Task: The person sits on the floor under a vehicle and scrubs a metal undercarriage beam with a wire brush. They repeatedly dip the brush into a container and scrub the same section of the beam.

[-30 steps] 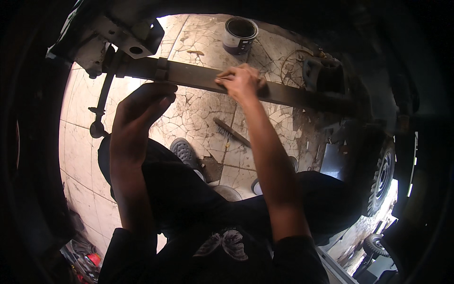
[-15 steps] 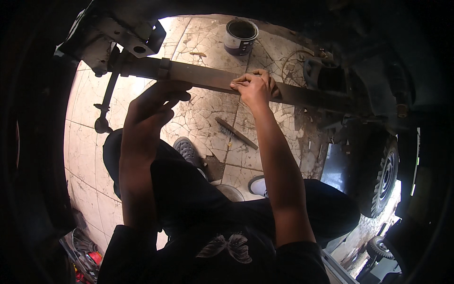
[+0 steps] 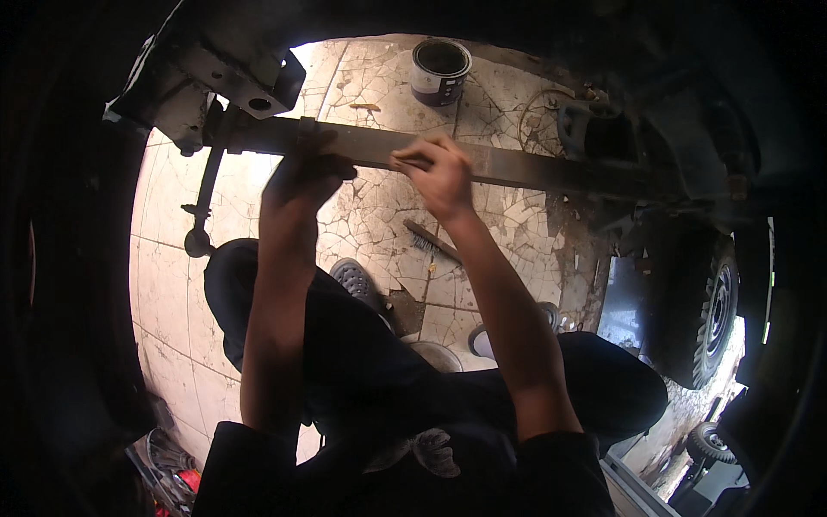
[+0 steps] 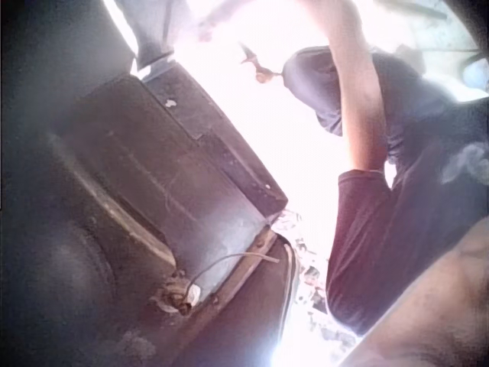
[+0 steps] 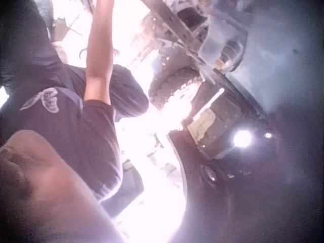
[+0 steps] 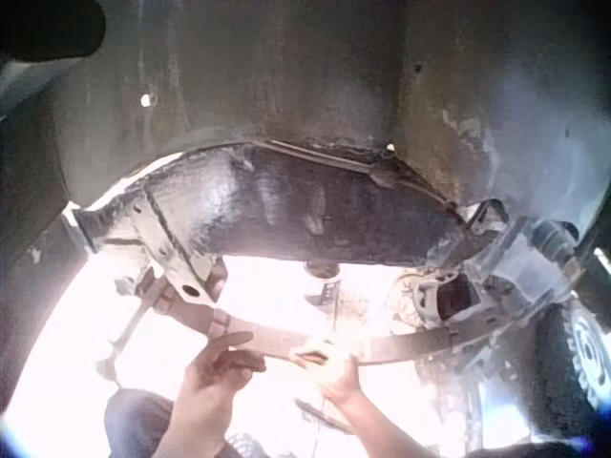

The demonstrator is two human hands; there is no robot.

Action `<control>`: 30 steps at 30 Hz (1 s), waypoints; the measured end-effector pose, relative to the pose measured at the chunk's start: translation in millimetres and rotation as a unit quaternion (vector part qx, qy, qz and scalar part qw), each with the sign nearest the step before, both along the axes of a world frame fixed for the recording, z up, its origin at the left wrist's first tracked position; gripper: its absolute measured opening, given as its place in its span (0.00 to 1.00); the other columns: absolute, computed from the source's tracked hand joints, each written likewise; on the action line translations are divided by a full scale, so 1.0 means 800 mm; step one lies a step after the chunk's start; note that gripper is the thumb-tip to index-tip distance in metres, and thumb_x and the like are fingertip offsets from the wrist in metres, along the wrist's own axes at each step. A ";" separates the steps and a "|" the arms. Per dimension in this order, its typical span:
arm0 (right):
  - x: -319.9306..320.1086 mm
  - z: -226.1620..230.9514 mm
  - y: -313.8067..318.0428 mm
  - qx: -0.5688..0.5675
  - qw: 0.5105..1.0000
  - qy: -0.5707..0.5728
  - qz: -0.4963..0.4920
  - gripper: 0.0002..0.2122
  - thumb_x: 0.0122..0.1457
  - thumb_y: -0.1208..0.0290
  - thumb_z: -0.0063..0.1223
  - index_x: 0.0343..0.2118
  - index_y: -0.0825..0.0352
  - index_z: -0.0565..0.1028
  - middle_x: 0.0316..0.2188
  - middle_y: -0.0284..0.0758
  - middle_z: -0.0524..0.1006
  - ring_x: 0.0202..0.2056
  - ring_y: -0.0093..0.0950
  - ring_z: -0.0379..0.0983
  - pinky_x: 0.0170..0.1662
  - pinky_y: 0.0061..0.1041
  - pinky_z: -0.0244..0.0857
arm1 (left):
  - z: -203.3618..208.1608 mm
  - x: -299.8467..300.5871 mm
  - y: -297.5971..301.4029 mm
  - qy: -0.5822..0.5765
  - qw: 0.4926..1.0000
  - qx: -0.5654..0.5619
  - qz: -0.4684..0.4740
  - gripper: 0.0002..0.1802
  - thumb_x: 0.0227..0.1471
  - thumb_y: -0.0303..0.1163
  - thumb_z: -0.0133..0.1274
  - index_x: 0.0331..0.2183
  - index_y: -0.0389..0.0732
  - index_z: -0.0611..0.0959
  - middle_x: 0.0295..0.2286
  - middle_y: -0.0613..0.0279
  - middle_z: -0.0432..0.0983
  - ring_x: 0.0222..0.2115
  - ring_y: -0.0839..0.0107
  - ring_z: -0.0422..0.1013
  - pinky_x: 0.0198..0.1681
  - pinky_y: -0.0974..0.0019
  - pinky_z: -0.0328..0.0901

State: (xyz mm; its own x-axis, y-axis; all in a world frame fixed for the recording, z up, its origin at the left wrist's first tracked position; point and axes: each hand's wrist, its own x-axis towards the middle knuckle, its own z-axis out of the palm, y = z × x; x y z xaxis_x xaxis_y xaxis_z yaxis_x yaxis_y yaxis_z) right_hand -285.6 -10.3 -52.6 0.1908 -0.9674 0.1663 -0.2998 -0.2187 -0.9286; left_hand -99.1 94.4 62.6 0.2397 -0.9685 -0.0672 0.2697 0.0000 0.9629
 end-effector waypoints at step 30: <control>-0.152 0.031 0.216 -0.130 0.974 -0.114 -0.144 0.09 0.52 0.84 0.73 0.34 0.69 0.83 0.41 0.41 0.83 0.40 0.32 0.85 0.40 0.28 0.81 | -0.034 -0.152 0.044 -0.090 0.936 0.137 -0.311 0.13 0.61 0.23 0.63 0.47 0.30 0.85 0.44 0.56 0.86 0.46 0.72 0.81 0.52 0.68 0.75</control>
